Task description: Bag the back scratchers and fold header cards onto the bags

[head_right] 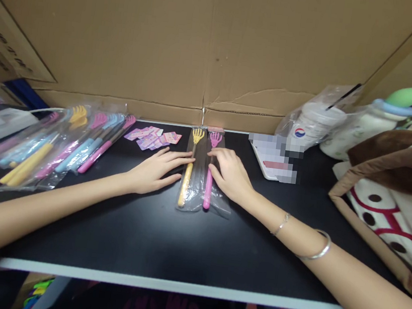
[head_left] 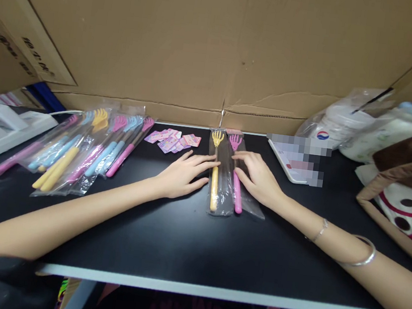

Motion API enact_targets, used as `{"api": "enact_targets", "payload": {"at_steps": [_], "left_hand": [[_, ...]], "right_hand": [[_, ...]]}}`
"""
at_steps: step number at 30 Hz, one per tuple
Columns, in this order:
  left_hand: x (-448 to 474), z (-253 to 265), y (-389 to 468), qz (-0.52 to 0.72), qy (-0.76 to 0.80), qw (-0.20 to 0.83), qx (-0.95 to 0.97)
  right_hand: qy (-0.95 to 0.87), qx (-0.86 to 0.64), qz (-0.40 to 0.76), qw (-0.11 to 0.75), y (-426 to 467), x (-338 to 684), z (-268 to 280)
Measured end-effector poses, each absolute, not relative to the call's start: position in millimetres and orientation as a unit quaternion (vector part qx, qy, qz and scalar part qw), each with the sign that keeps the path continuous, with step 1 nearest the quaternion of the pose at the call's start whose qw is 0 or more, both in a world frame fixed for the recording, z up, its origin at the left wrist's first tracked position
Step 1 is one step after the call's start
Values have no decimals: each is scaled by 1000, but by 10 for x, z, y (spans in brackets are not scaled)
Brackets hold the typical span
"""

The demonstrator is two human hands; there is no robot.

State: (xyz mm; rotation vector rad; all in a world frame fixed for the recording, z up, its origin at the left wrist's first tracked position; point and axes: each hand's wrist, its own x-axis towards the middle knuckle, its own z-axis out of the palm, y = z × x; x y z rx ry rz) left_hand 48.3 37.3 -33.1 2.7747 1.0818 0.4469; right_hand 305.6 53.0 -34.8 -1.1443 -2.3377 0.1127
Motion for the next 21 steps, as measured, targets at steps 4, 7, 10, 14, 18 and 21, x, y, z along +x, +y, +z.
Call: {"api": "enact_targets", "payload": {"at_steps": [4, 7, 10, 14, 18, 21], "left_hand": [[479, -341, 380, 147, 357, 64, 920], [481, -343, 381, 147, 357, 61, 921], [482, -345, 378, 147, 357, 62, 920], [482, -349, 377, 148, 356, 65, 920], [487, -337, 373, 150, 356, 68, 920], [491, -327, 370, 154, 357, 66, 919]], "right_hand": [[-867, -418, 43, 270, 527, 3053, -347], [-870, -408, 41, 274, 535, 3055, -354], [-874, -400, 31, 275, 536, 3055, -357], [-877, -399, 24, 268, 524, 3047, -349], [-876, -395, 32, 275, 514, 3044, -334], [-866, -401, 48, 296, 513, 3055, -332]]}}
